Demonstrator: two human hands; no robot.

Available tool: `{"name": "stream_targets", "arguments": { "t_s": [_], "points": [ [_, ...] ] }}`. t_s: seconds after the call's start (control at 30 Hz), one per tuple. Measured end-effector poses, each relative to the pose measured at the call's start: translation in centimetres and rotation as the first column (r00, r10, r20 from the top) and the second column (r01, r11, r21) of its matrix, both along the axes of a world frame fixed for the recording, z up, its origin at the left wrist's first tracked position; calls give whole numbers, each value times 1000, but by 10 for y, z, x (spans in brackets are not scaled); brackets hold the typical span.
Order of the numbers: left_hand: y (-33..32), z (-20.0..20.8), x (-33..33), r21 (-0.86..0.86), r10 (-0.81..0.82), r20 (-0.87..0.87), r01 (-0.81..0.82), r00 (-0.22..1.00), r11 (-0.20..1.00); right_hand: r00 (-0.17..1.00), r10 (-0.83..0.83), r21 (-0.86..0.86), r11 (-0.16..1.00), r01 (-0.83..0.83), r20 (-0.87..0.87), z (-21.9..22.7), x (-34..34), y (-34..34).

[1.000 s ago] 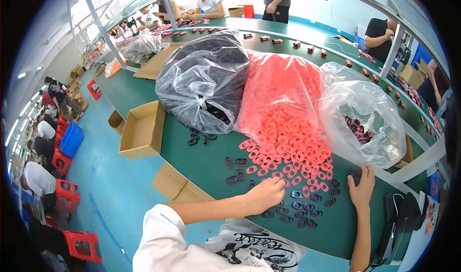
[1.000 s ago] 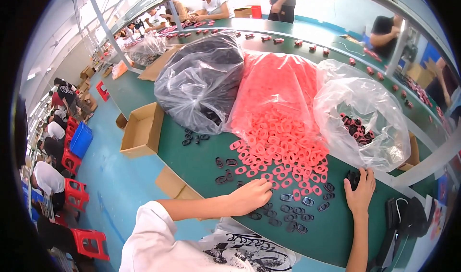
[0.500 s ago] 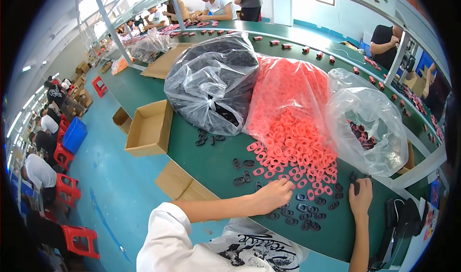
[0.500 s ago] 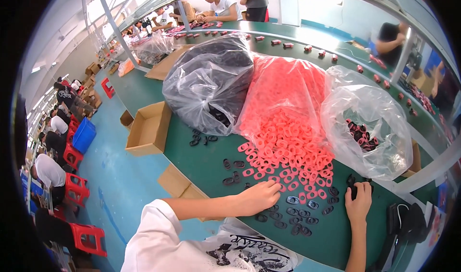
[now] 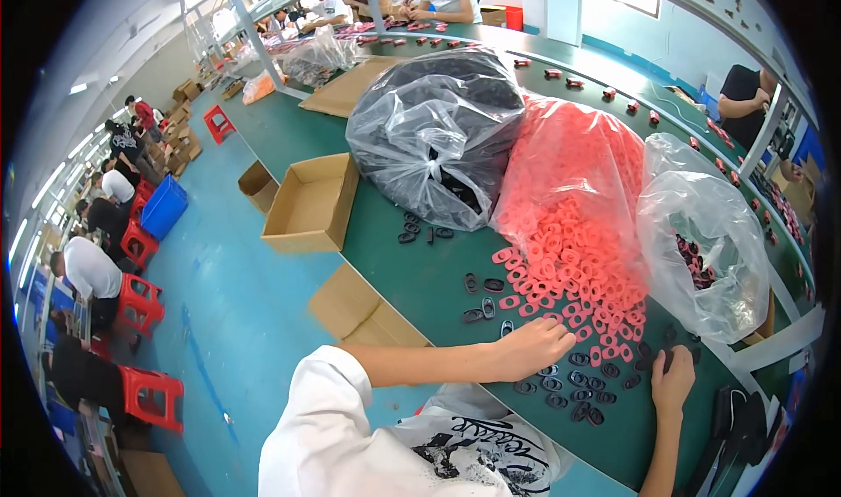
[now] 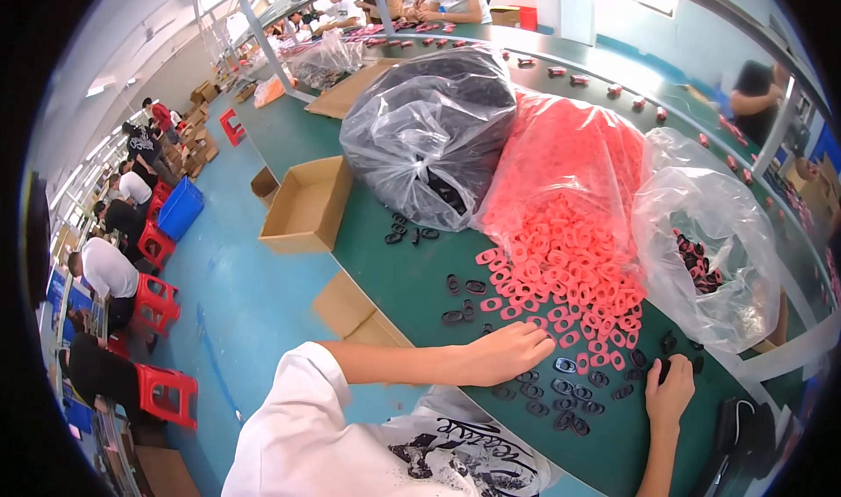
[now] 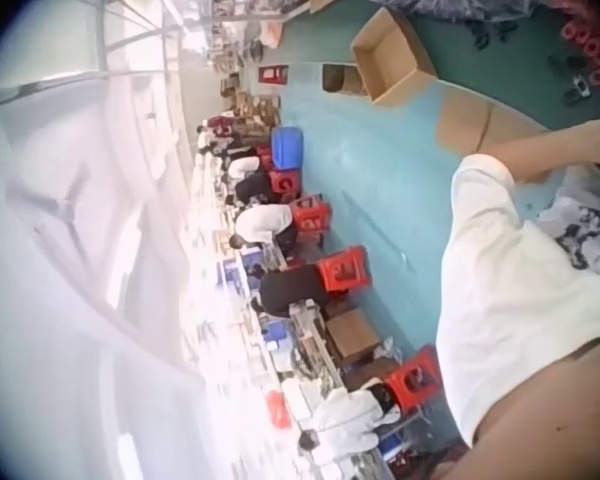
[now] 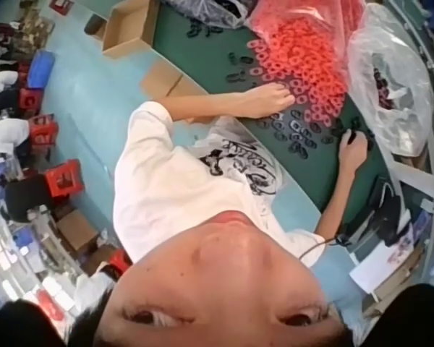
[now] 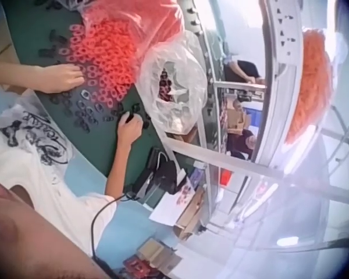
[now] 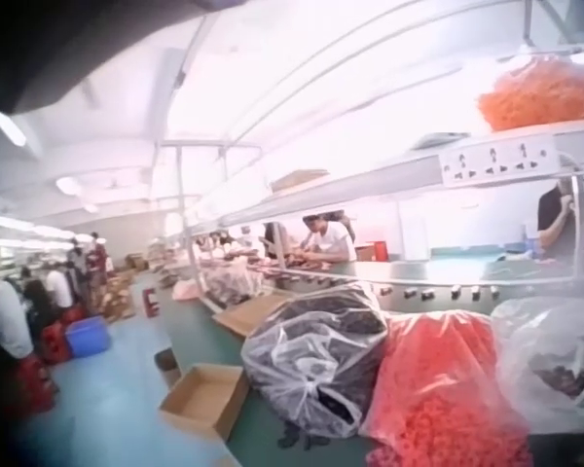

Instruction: The person assembles small pink and black plastic components by hand at a workbench.

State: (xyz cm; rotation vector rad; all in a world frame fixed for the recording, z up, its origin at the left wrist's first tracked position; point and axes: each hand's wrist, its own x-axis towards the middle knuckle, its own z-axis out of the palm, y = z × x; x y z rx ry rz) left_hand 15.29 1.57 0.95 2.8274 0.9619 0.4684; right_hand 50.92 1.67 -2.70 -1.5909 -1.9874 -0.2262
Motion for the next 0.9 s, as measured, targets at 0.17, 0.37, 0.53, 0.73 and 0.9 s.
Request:
{"name": "stream_targets", "arguments": {
  "t_s": [0.17, 0.37, 0.53, 0.73, 0.9],
  "points": [
    [7, 20, -18, 166, 14, 379, -83, 925, 983, 998, -61, -97, 993, 61, 3, 8, 1, -7],
    [25, 9, -128, 209, 502, 316, -575, 805, 791, 997, -35, -80, 996, 30, -67, 7, -3, -7],
    [25, -37, -163, 218, 680, 113, -686, 725, 695, 989, 28, -16, 999, -30, -144, 2, 4, -3],
    [41, -32, -156, 123, 624, 255, -665, 738, 736, 878, -54, -72, 997, 22, -476, 0, 19, -2],
    [48, -42, -169, 235, 824, 223, -849, 521, 473, 966, -2, 14, 1000, 5, -258, 0, 9, -1]
  ]
}}
